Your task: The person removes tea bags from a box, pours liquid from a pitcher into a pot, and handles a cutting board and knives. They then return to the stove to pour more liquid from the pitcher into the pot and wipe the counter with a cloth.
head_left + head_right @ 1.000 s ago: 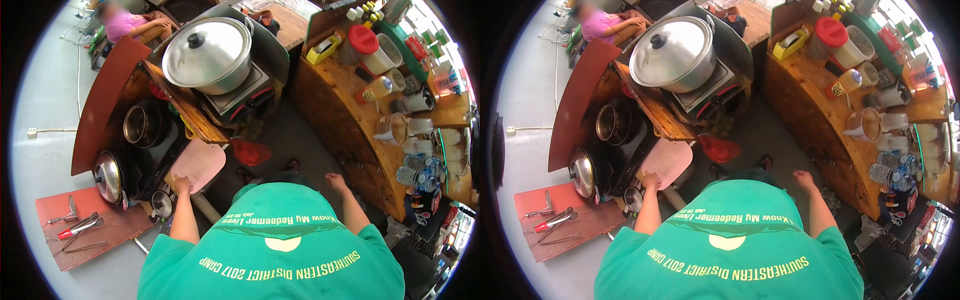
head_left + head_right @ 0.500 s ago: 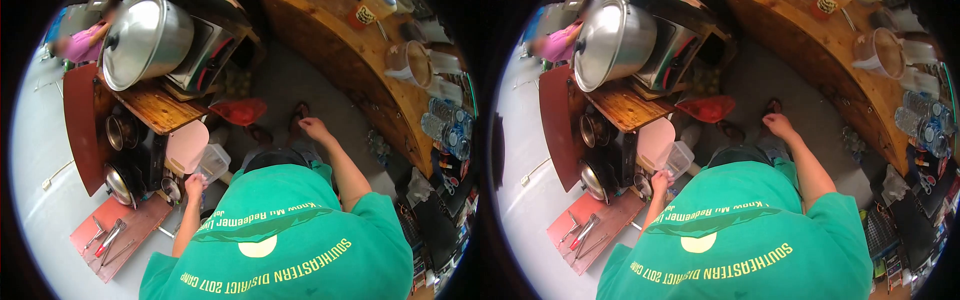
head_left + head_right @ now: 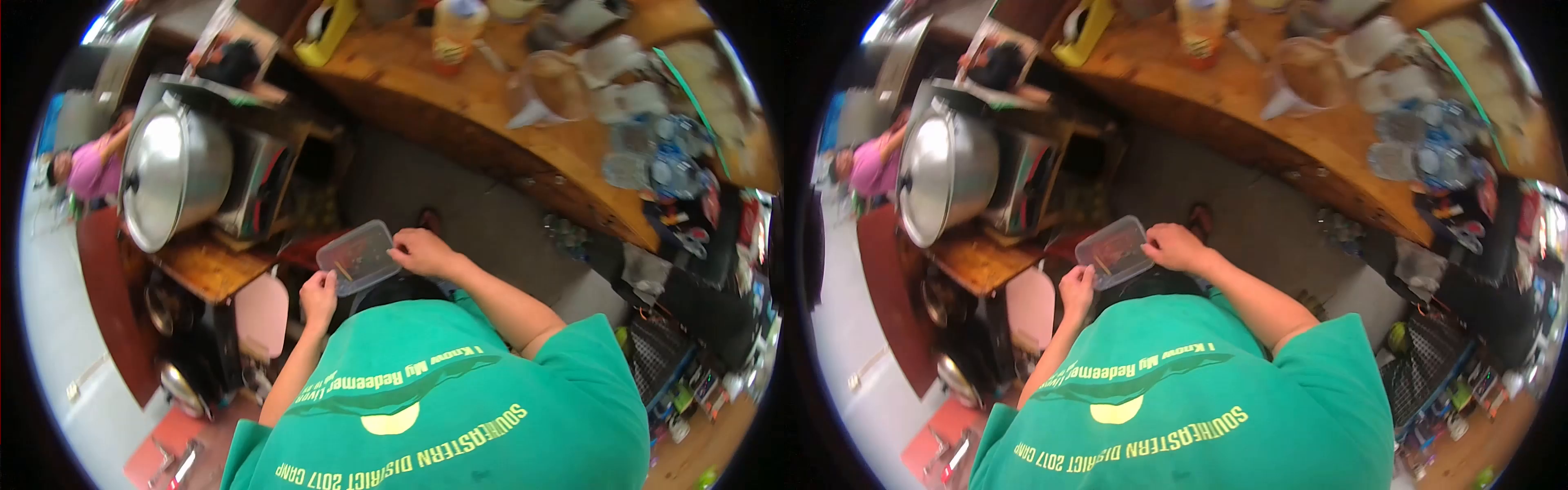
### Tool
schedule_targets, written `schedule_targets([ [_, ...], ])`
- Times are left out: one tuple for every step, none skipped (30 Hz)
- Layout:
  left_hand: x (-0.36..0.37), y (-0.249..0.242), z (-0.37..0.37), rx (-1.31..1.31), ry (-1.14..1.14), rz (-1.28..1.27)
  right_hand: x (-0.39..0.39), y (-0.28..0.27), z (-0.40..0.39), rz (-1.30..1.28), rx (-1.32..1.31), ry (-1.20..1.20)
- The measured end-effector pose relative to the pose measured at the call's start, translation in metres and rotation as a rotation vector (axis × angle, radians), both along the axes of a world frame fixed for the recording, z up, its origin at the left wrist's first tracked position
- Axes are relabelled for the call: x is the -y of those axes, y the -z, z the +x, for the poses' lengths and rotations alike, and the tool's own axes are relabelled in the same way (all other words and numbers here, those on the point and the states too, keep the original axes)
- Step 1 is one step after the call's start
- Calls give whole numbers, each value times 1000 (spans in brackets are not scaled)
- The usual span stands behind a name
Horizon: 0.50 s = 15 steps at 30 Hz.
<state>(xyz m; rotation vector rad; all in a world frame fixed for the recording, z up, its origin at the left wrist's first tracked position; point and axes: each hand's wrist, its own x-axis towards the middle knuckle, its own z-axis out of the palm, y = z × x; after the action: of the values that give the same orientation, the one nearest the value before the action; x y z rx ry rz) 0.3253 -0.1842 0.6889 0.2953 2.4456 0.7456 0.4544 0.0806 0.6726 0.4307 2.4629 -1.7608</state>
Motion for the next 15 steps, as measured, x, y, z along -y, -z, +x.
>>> schedule_targets([
  [-19,-14,-1,23,42,16,-12,-4,9,15,6,28],
  [-29,-17,-3,164,28,113,-26,-8,22,52,5,66],
  [-34,-15,-2,164,64,143,-38,-13,34,78,6,131],
  [-36,-8,0,271,-6,251,-51,-19,47,100,2,192],
  [-38,-7,1,380,-79,356,-65,-23,65,128,-7,216],
  [-37,-9,0,384,13,304,-79,-29,87,119,50,317],
  [-25,6,-2,336,115,261,-91,-33,111,105,106,418],
  [-21,2,0,243,233,152,-99,-37,134,120,60,550],
  [-15,1,4,204,303,85,-104,-39,158,133,11,680],
  [-3,9,7,257,342,15,-110,-35,183,157,33,779],
  [24,37,7,286,474,-23,-113,-32,205,179,56,877],
  [36,42,7,301,675,-47,-114,-33,220,167,55,1010],
  [88,131,2,348,854,-99,-113,-34,233,153,55,1142],
  [77,120,0,491,713,-4,-113,-22,250,164,43,1148],
  [71,105,-5,631,568,92,-115,-9,263,148,49,1244],
])
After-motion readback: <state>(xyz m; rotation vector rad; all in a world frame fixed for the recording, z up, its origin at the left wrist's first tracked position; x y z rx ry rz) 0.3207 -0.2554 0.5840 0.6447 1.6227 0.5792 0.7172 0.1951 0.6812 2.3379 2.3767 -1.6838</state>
